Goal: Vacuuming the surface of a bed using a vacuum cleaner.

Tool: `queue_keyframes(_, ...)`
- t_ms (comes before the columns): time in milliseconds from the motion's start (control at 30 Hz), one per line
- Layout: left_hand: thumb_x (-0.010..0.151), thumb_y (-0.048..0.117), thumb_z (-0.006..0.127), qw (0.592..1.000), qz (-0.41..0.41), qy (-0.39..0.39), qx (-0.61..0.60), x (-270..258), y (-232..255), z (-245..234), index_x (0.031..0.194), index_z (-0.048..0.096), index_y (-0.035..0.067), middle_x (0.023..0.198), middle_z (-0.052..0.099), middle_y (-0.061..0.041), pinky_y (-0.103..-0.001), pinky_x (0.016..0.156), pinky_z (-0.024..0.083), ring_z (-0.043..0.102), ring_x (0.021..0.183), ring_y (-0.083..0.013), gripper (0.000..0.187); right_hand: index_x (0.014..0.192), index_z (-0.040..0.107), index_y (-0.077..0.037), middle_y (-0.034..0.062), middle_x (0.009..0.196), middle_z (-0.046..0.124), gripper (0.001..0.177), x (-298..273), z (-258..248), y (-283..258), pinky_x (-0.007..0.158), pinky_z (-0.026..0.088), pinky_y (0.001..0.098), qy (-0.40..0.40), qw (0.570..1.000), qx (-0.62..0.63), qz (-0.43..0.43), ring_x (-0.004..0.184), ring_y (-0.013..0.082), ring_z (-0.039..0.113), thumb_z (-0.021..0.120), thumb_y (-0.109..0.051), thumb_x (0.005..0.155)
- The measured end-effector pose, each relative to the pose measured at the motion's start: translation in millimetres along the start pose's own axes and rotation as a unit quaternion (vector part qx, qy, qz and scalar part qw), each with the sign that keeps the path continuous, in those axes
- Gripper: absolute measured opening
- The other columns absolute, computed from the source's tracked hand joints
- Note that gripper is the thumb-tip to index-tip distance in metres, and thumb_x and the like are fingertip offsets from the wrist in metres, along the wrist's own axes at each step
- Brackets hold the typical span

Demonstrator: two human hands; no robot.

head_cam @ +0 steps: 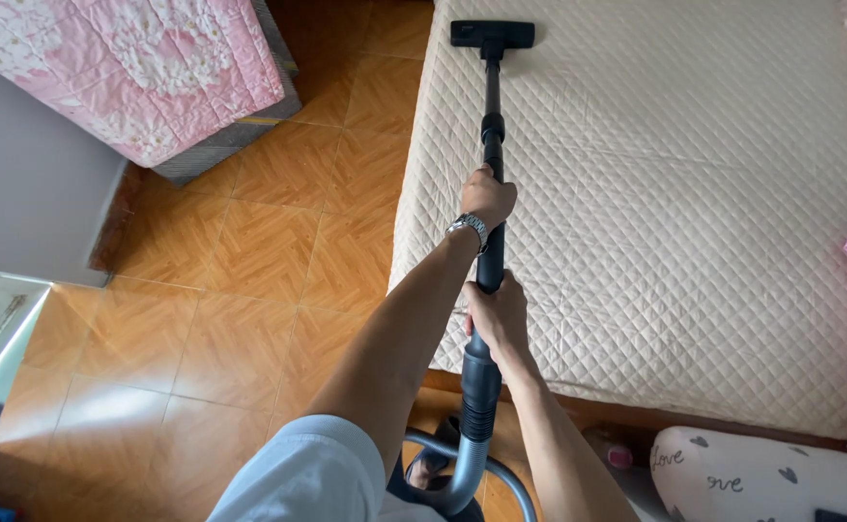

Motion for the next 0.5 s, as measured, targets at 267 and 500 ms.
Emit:
queue_keyframes(267, 0.08, 0.019, 0.062, 1.0, 0.01, 0.005, 0.025, 16, -6, -11, 0.124, 0.063, -0.001, 0.103, 0.074, -0.023, -0.043, 0.084, 0.059, 0.075, 0.096, -0.033, 0.048, 0.094, 0.052, 0.004, 0.0087, 0.054, 0.057, 0.026, 5, 14, -4, 0.036, 0.045, 0.0342, -0.005, 1.0, -0.004, 0.011, 0.037, 0.0193, 0.056, 0.068, -0.012, 0.083)
queue_keyframes(500, 0.083, 0.024, 0.064, 1.0, 0.006, -0.011, 0.021, 61, 19, -19, 0.131, 0.058, 0.001, 0.118, 0.069, -0.024, -0.043, 0.089, 0.058, 0.071, 0.107, -0.0353, 0.053, 0.094, 0.051, 0.002, 0.0078, 0.054, 0.057, 0.024, 43, 32, -39, 0.037, 0.046, 0.0332, -0.004, 1.0, 0.001, 0.018, 0.038, 0.0176, 0.055, 0.068, -0.012, 0.085)
Point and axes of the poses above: each hand's wrist, its own x-axis towards the middle knuckle, its own z-axis out of the palm, y = z × x, the point moved 1 cm from there along x, towards the middle knuckle
